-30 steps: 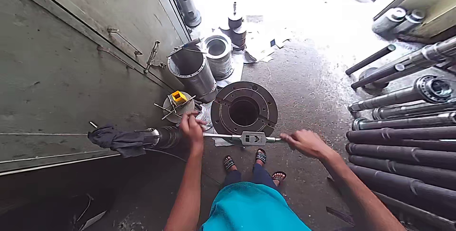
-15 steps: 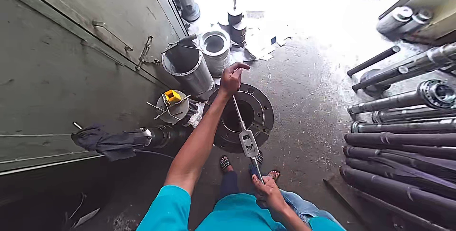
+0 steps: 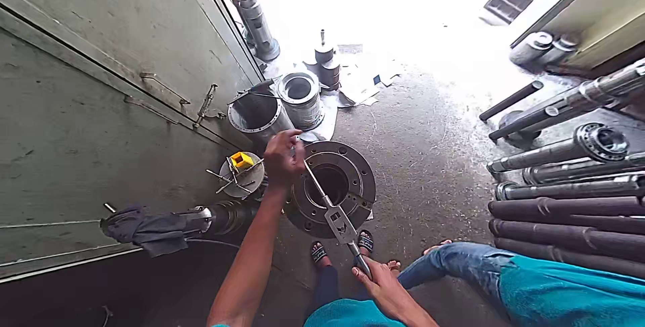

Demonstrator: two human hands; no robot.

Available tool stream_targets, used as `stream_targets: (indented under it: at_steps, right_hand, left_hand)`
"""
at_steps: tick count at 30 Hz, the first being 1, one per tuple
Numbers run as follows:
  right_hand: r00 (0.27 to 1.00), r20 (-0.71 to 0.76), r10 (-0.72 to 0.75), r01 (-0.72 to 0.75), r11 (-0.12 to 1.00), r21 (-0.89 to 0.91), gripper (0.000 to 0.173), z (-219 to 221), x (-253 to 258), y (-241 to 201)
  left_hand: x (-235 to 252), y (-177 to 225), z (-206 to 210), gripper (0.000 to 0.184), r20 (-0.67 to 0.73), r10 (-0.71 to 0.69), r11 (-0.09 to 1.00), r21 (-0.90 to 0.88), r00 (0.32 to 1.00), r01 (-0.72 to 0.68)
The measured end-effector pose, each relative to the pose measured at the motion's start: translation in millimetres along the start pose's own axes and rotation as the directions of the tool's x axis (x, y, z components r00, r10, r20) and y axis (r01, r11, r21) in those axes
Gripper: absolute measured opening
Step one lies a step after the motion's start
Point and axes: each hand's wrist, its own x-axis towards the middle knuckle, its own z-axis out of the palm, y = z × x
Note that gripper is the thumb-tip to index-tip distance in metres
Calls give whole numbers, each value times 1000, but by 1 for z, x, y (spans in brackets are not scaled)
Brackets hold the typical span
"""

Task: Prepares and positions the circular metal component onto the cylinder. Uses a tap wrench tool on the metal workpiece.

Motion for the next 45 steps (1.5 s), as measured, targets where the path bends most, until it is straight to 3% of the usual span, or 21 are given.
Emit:
stream_targets:
  at_steps: [2,3,7,9,11,13,16,18,19,21,24,26,27,28,30,32,36,39,41,43,45]
  right_hand:
    - [973,-190,-128,99,983,-155,38,10,-6,-4]
    - [972,-191,-140,102,975,-198,40,11,-8,-5]
    - [1000,4,-8,9,972,-236,35,-2,-8,-17]
    - [994,82,71,-40,941,-335,46,-26,-4,-21]
    - [977,135,166,-75,858,-508,60,-60,8,-24]
    - [983,75,169,-72,721,-689,55,-97,27,-34]
    - [990,-50,-129,32,567,-823,46,-139,66,-40]
    - [913,-39,-406,173,472,-865,41,-151,93,-36]
    - [916,-11,-402,189,456,-869,44,-154,97,-40]
    - [980,28,-198,127,507,-853,44,-153,89,-50]
    - [975,216,49,105,758,-644,41,-140,52,-32]
    - [915,398,65,-1,987,-159,51,-101,26,-3]
    - [896,443,27,-121,975,185,50,-67,16,9]
    - [897,442,-8,-223,855,469,46,-28,10,12]
    - [945,326,-21,-256,574,778,39,30,13,6]
    - [969,242,-49,-186,501,845,43,40,25,5]
    - [985,163,-52,-116,499,859,45,47,26,5]
    - [999,32,-29,-20,348,937,44,81,24,-8]
    - [998,-40,-45,52,313,948,45,87,29,-15]
    - [998,-46,-34,55,357,932,46,92,19,-15]
    - [993,-88,-76,114,479,870,43,79,24,-13]
  left_hand:
    - [25,-16,17,24,223,177,984,-3,959,-181]
    - [26,-27,28,27,273,242,969,-14,931,-248]
    - [9,-38,34,32,228,268,963,-28,936,-269]
    - [-6,-47,25,34,120,227,972,41,966,-233]
    - [-48,-52,-3,41,16,128,976,177,992,-129]
    - [-108,-36,-34,48,-60,-36,934,352,998,55]
    - [-198,23,-56,53,-203,-316,787,489,927,376]
    - [-231,57,-58,49,-243,-472,722,446,848,530]
    - [-235,64,-58,47,-263,-523,713,387,811,585]
    - [-219,52,-55,42,-334,-564,756,160,755,635]
    - [-127,5,-39,31,-249,-697,710,-370,673,598]
    - [-43,-14,-1,28,-79,-640,698,-476,764,535]
    - [-5,-12,24,29,20,-536,751,-444,844,488]
    - [29,-4,50,30,107,-431,816,-378,896,437]
    - [66,22,79,31,246,-307,900,-239,919,364]
    - [70,23,85,29,241,-233,920,-259,942,294]
    - [69,20,93,27,202,-159,901,-370,966,226]
    - [72,43,111,27,288,-84,869,-447,954,212]
    - [80,53,116,25,284,-62,842,-501,957,203]
    - [67,52,110,28,321,-50,843,-494,946,213]
    - [75,41,105,30,305,30,880,-460,952,120]
